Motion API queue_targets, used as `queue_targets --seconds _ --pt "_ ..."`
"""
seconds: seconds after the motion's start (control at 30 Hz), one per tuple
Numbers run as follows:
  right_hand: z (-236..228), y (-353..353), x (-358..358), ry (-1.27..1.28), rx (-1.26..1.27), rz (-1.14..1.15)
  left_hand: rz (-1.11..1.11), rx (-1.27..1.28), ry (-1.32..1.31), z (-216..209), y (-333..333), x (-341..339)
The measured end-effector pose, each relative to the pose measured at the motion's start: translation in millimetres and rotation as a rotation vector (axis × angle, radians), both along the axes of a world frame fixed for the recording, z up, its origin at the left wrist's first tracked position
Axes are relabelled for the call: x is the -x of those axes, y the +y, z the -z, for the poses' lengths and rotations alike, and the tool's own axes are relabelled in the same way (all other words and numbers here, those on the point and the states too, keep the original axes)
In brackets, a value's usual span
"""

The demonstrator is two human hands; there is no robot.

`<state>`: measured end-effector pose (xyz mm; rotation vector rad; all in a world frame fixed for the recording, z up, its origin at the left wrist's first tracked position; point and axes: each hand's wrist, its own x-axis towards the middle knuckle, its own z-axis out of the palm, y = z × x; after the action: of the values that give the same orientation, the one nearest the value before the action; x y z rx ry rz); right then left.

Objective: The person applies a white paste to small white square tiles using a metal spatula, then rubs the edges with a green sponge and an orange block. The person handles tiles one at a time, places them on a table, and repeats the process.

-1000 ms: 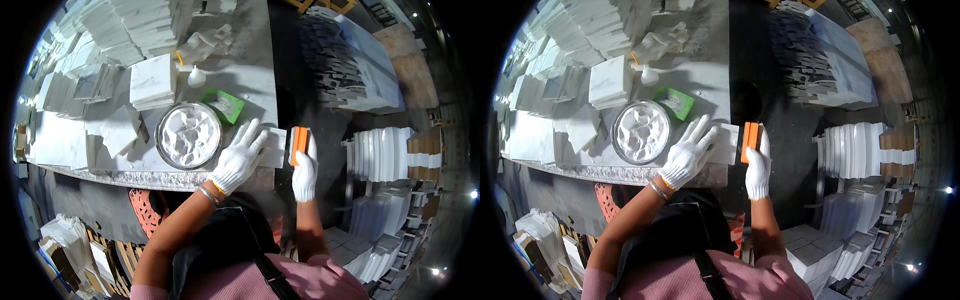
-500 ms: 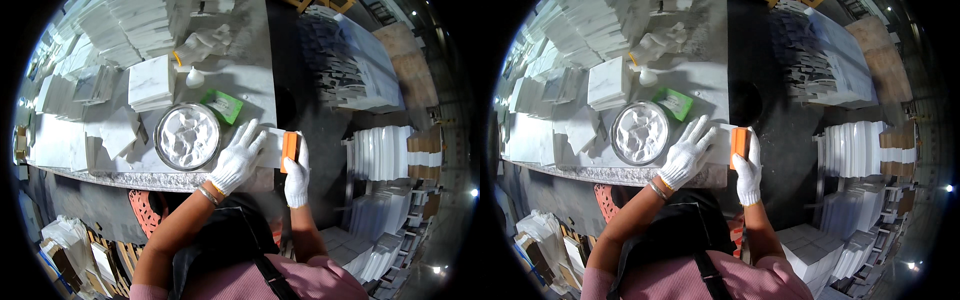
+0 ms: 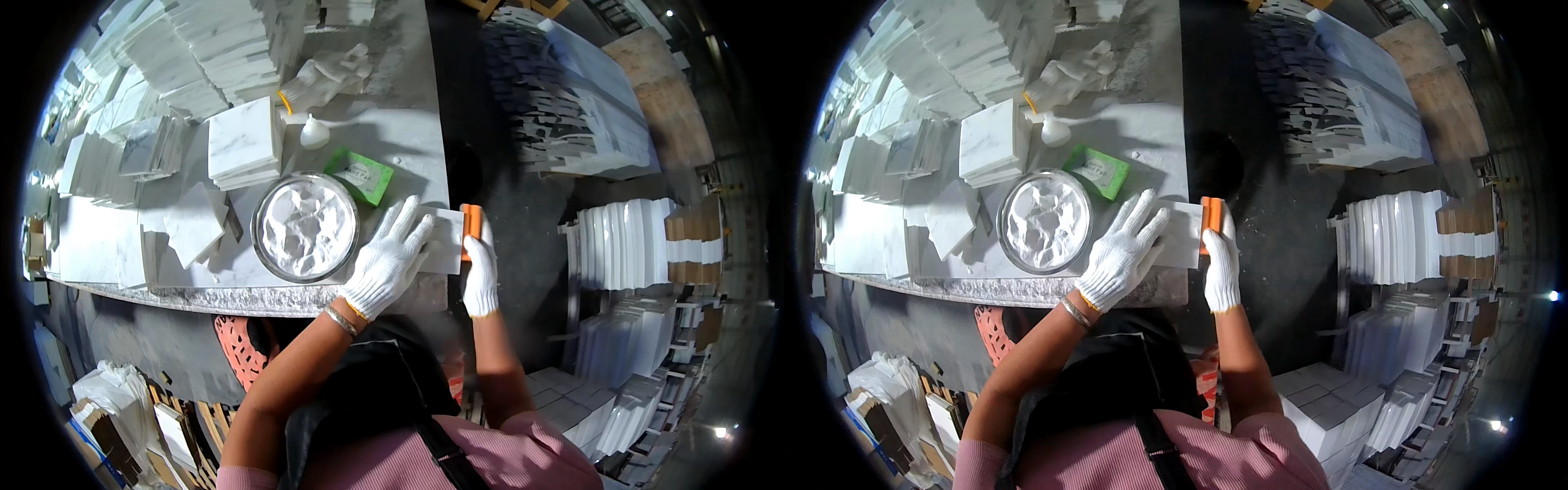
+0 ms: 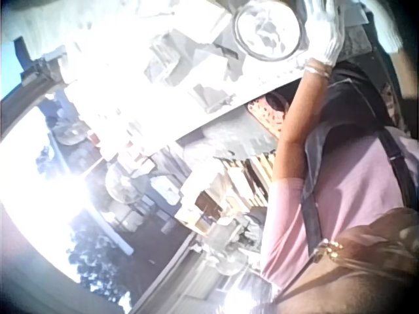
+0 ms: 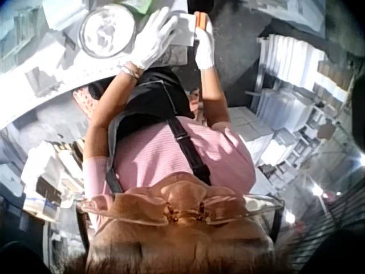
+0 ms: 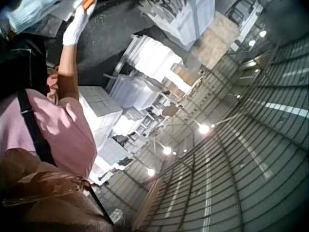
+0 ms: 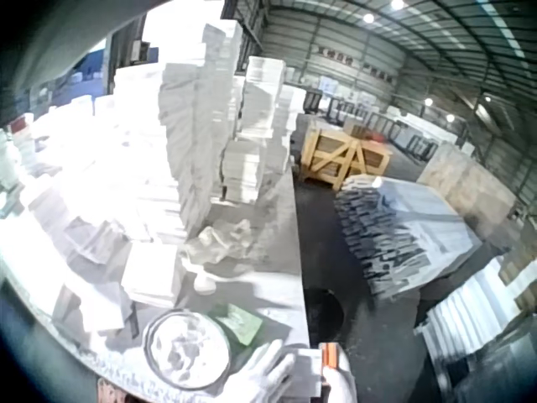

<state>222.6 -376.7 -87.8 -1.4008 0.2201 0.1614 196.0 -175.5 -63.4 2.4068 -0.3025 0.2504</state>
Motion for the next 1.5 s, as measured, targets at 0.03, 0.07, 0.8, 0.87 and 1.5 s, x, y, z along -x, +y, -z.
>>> queue_targets --seconds 0.03,0.07,0.8,0.87,1.5 --pt "7 -3 -7 0.084 0.006 -0.013 0.005 0.007 0.007 -1 -1 -1" --pt "6 -1 -8 0.071 -0.053 -0.037 0.01 0.006 0.005 -1 -1 0" --pt "-16 -6 -1 -0.16 0.293 -0.098 0.015 0.007 0.001 -1 2 1" --pt "-8 -14 -7 -0.116 0.245 -0.08 0.024 0.015 -0.007 -1 0 2" --pt "-29 3 25 -0.369 0.54 -0.136 0.005 -0.007 -0.024 3 4 4"
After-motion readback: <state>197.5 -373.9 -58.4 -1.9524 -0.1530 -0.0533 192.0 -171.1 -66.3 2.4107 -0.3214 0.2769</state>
